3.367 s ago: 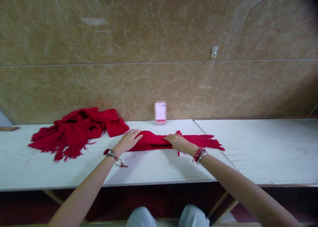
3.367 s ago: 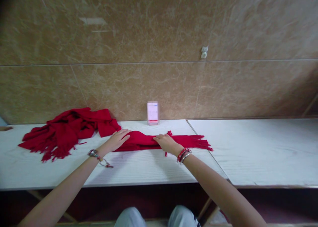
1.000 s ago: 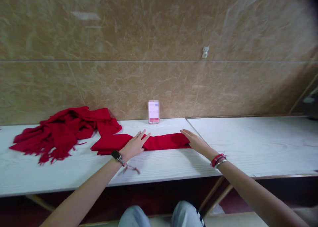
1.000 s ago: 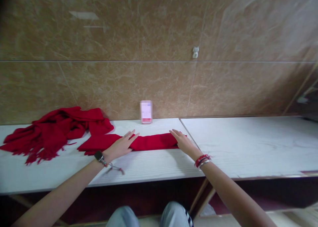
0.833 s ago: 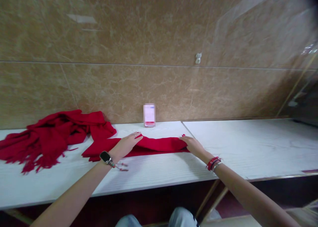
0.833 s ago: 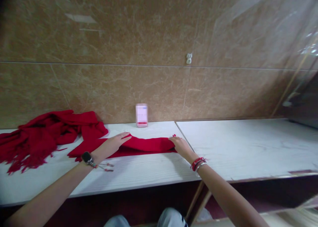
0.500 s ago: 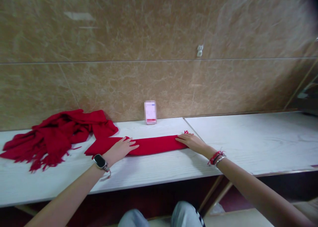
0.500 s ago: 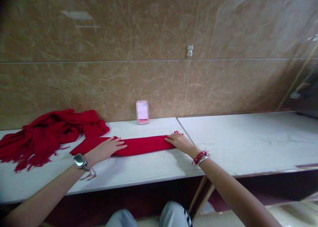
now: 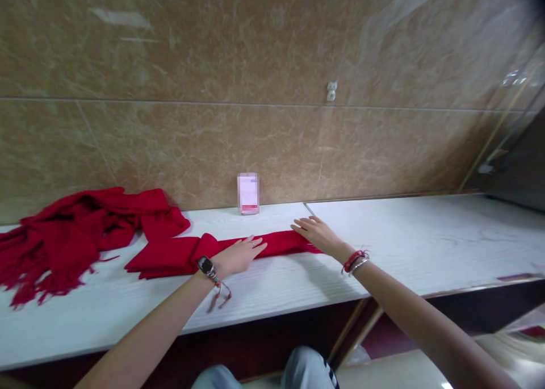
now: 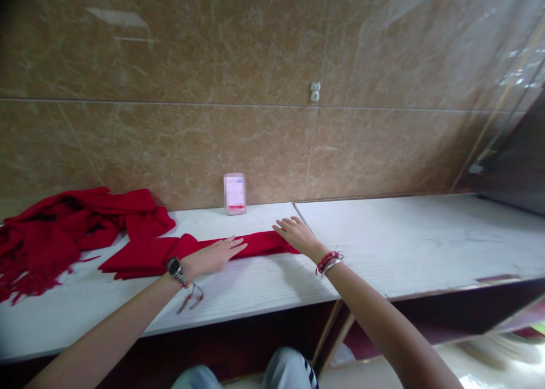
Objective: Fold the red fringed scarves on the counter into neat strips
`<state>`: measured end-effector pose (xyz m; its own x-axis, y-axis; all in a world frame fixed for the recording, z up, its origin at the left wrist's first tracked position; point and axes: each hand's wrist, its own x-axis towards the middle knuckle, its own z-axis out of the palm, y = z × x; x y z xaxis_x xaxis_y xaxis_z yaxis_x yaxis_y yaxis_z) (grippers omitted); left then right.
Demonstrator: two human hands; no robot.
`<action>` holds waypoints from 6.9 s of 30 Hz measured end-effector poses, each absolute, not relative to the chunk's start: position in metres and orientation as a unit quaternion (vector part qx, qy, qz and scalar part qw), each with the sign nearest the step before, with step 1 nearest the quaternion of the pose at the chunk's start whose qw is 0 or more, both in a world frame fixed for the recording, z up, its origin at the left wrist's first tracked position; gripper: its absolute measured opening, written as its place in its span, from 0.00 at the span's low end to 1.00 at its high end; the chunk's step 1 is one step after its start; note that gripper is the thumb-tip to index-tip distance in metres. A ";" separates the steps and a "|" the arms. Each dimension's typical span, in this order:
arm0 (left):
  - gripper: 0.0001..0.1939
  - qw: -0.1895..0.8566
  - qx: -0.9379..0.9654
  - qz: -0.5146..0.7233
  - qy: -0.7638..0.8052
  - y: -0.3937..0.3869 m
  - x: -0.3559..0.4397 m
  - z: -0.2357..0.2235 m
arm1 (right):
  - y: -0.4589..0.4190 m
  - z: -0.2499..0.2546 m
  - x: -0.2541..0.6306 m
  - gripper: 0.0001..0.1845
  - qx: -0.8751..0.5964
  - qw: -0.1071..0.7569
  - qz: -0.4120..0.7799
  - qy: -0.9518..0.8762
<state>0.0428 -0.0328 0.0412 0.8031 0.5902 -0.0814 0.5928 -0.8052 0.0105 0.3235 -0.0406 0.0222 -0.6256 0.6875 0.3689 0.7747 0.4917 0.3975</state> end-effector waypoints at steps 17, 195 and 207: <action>0.40 0.057 0.949 -0.054 0.306 -0.022 0.038 0.019 | -0.042 -0.003 0.331 0.25 -0.458 0.087 -0.167 -0.869; 0.22 -0.031 0.955 0.056 0.290 0.000 0.100 0.000 | -0.028 0.038 0.376 0.20 -0.413 0.244 0.058 -0.876; 0.22 -0.023 0.956 0.054 0.289 0.002 0.098 0.002 | -0.017 0.002 0.348 0.17 -0.362 0.159 0.054 -0.917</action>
<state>0.0982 0.0021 0.0022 0.8277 0.5492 0.1156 0.5541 -0.8323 -0.0128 0.3484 -0.0169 0.0025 -0.6868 0.6814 0.2530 0.6467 0.7317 -0.2153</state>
